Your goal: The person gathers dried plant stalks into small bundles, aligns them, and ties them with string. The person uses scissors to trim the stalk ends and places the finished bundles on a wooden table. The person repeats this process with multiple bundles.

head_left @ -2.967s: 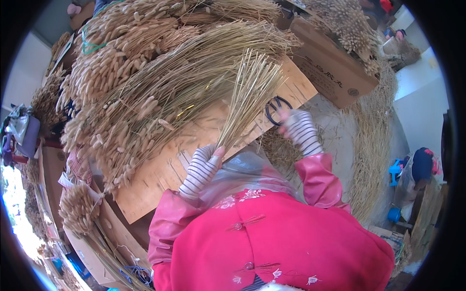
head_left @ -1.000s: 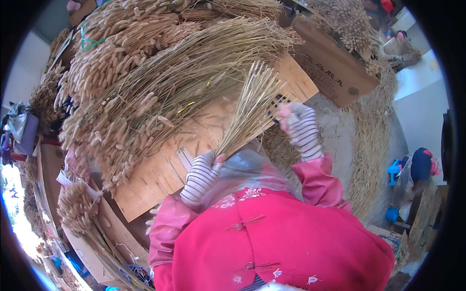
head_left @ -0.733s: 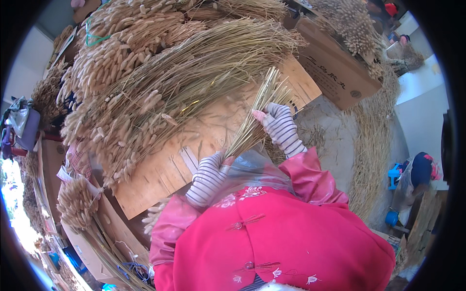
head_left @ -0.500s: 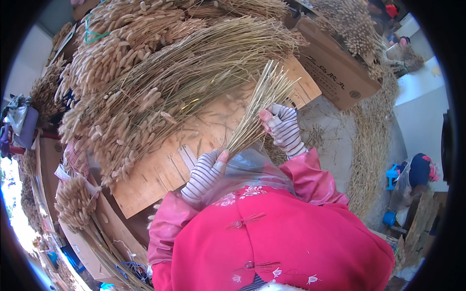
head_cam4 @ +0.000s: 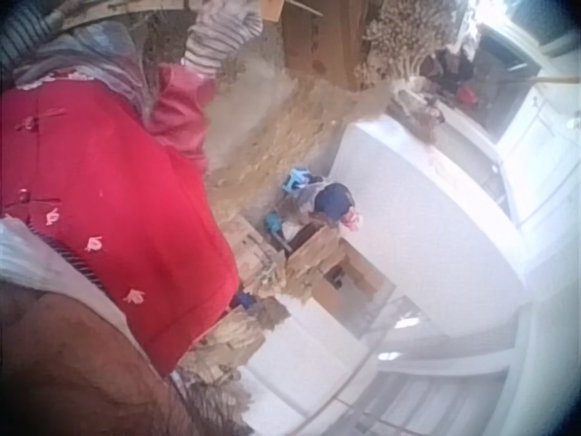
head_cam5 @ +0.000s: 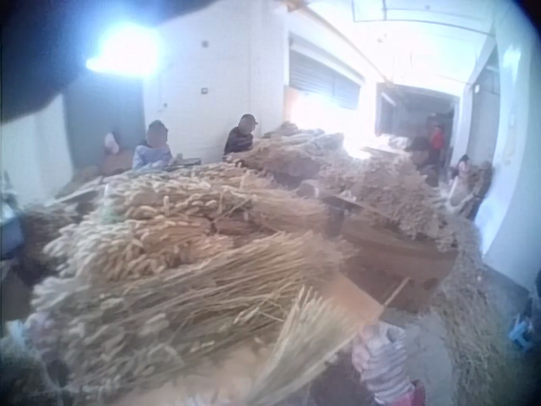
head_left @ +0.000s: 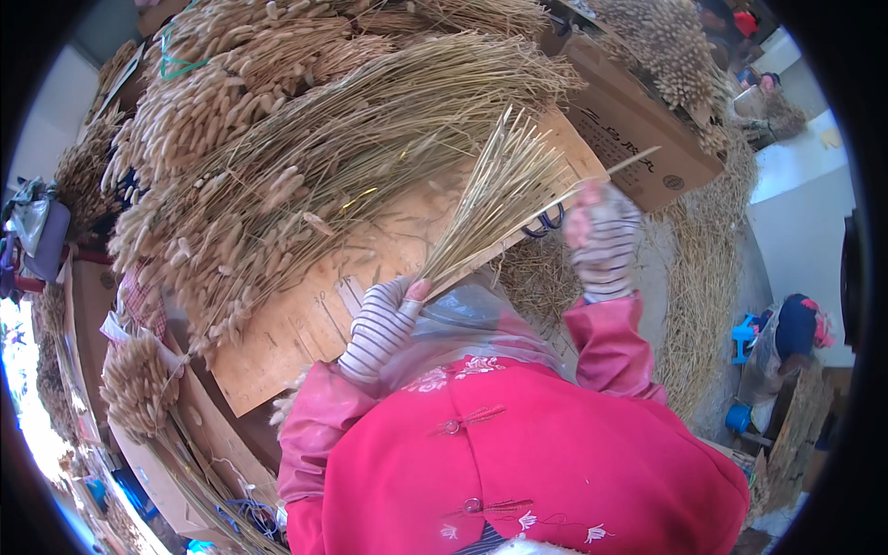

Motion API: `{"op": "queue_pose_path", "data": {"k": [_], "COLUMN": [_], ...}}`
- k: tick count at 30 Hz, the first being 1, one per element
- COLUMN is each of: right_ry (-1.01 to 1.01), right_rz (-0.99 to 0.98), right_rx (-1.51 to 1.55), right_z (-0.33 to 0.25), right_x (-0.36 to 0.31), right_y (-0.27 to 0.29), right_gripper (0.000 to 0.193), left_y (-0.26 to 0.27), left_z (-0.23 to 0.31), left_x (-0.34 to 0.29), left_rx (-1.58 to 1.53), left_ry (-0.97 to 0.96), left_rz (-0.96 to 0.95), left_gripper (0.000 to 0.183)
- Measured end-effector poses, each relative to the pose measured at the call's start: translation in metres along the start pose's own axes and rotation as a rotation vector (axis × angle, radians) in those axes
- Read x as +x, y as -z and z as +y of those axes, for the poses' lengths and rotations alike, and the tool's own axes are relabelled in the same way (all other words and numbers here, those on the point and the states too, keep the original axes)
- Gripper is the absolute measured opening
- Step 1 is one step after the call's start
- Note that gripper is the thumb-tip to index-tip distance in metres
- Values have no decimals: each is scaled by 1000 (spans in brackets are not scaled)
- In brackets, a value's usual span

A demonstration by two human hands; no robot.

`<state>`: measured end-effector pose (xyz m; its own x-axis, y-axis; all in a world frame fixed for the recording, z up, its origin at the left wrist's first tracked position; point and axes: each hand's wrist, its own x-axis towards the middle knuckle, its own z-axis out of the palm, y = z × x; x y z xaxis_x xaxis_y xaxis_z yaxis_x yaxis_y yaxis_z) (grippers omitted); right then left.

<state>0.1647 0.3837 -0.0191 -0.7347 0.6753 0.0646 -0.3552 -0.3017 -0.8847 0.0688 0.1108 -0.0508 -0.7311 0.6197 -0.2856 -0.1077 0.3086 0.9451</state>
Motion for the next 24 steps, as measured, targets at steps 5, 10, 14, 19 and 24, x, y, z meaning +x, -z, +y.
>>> {"op": "queue_pose_path", "data": {"k": [5, 10, 14, 19, 24], "right_ry": [27, -79, 201, -199, -128], "right_rz": [574, -55, -98, -209, -161], "right_rx": [-473, -981, -1072, -779, -499], "right_z": [-41, -5, 27, 40, 43], "right_x": [25, -9, -5, 1, -10], "right_y": [57, 24, -27, -33, -30], "right_gripper": [13, 22, 20, 14, 15], "left_y": [5, -3, -5, -3, 4], "left_z": [-7, -9, -6, -5, -2], "left_x": [-1, 4, 4, -1, -2], "left_rx": [63, 222, 316, 265, 53], "left_ry": [-67, -84, -112, -85, 15], "left_rz": [62, 89, 36, -47, -113], "left_gripper": [34, 34, 35, 39, 38]}}
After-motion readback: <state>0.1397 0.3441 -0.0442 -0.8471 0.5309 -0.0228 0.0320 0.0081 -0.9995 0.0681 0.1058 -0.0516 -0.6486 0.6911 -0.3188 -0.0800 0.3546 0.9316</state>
